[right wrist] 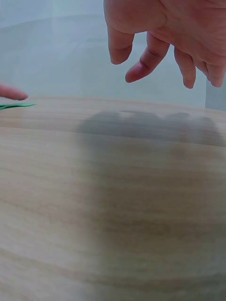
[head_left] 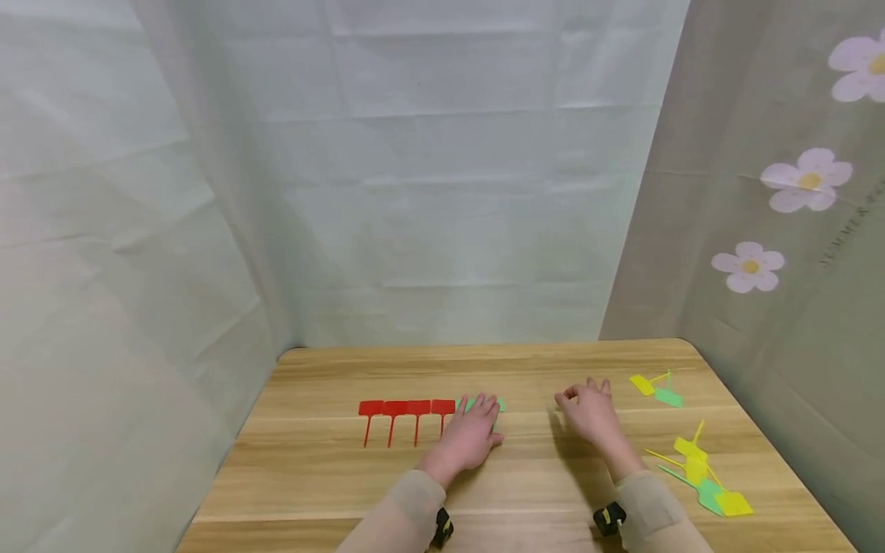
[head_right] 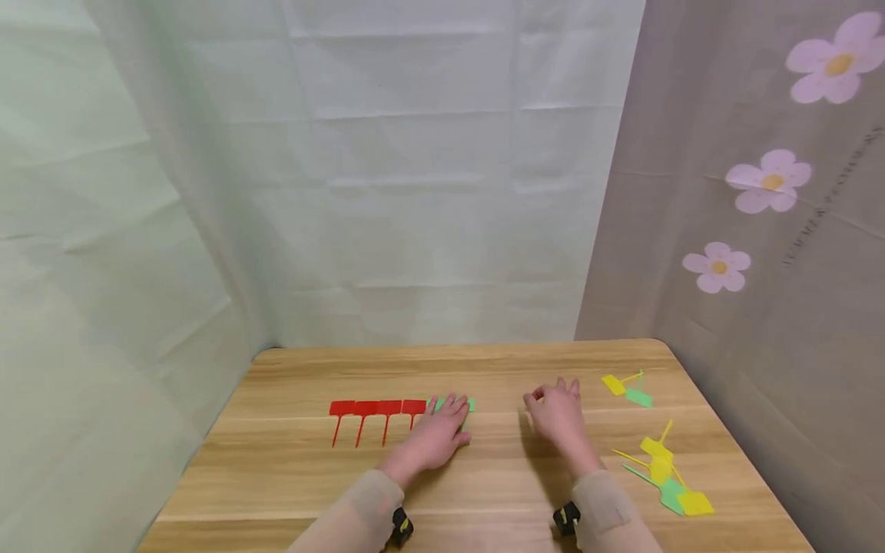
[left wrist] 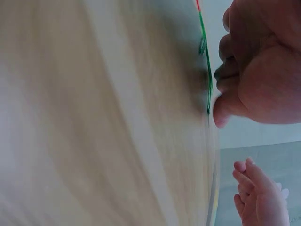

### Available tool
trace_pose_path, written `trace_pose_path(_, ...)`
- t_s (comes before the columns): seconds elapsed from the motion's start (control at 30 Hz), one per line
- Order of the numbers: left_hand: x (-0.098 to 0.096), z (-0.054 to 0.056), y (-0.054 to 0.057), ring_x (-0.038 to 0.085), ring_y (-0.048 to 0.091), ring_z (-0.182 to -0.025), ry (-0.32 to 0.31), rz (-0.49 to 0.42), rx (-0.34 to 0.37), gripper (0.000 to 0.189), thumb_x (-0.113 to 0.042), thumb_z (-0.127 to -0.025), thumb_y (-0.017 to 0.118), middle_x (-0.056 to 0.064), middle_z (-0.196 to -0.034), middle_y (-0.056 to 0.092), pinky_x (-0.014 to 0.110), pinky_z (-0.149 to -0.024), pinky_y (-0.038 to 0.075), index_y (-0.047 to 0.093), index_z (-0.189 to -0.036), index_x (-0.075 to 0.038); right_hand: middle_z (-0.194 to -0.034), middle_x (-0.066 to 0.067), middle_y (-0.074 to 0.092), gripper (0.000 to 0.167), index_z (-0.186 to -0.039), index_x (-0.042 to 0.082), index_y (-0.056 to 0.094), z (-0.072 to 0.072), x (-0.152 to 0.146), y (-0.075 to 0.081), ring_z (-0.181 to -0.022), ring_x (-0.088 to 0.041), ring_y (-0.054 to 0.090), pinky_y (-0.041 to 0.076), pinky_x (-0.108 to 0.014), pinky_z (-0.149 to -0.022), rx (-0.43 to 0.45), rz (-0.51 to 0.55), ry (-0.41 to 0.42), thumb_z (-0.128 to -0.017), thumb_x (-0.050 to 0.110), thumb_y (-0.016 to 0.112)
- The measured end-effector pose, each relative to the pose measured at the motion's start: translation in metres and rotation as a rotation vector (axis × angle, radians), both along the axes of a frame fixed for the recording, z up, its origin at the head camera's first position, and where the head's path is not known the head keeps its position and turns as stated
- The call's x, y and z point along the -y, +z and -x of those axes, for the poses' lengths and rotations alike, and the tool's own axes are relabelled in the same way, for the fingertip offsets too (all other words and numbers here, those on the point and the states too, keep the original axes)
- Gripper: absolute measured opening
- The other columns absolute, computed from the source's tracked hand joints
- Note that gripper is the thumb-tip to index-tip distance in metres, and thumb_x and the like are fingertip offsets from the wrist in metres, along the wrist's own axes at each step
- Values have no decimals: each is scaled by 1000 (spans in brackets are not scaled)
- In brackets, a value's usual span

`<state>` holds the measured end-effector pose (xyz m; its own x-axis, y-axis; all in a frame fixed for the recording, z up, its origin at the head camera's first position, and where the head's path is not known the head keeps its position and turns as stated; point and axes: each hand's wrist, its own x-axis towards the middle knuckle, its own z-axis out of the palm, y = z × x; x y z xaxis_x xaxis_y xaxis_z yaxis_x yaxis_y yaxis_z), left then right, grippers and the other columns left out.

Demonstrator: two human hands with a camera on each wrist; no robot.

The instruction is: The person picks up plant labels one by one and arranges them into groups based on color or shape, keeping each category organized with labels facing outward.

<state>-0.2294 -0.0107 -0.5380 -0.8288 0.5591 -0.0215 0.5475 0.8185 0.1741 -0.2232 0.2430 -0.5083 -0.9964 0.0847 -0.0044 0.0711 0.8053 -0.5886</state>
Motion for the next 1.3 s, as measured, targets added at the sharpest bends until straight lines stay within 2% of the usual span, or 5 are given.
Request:
trace_pose_path(0.23, -4, -2, -1, 27, 31, -160, 22, 73, 0, 64, -40, -108, 62, 4, -169, 43, 52, -129, 24, 48, -161, -7, -156, -53, 23, 37, -115, -3, 73, -1, 3, 0, -149, -73, 1, 16, -81, -117, 4, -2, 4, -109, 30, 57)
trace_pose_path(0.53, -7, 0, -2, 25, 27, -161, 42, 115, 23, 65, -42, -109, 61, 2, -171, 39, 51, -130, 23, 45, -164, -10, -155, -52, 27, 34, -111, -2, 74, -4, 3, 1, -148, -74, 2, 17, -81, -117, -3, -8, 18, -109, 28, 58)
trace_pose_path(0.7, -8, -1, 1, 25, 27, -161, 46, 126, 31, 65, -42, -109, 60, 2, -171, 38, 49, -130, 23, 44, -164, -10, -155, -52, 28, 30, -111, -2, 73, -11, -6, -1, -148, -75, 3, 18, -84, -115, 10, -8, 37, -108, 25, 59)
trace_pose_path(1.0, -11, -3, 7, 26, 27, -161, 66, 114, 56, 65, -40, -109, 61, 3, -172, 38, 50, -131, 21, 44, -164, -10, -150, -55, 33, 27, -118, -4, 72, -34, -52, 5, -143, -79, 10, 27, -87, -108, 9, -71, 100, -106, 19, 66)
trace_pose_path(1.3, -13, -4, 11, 25, 28, -161, 73, 113, 71, 65, -40, -109, 61, 4, -171, 38, 50, -130, 22, 44, -164, -9, -143, -53, 42, 38, -119, -3, 73, -87, -144, 6, -131, -85, 21, 32, -92, -93, 44, -173, 99, -97, 27, 80)
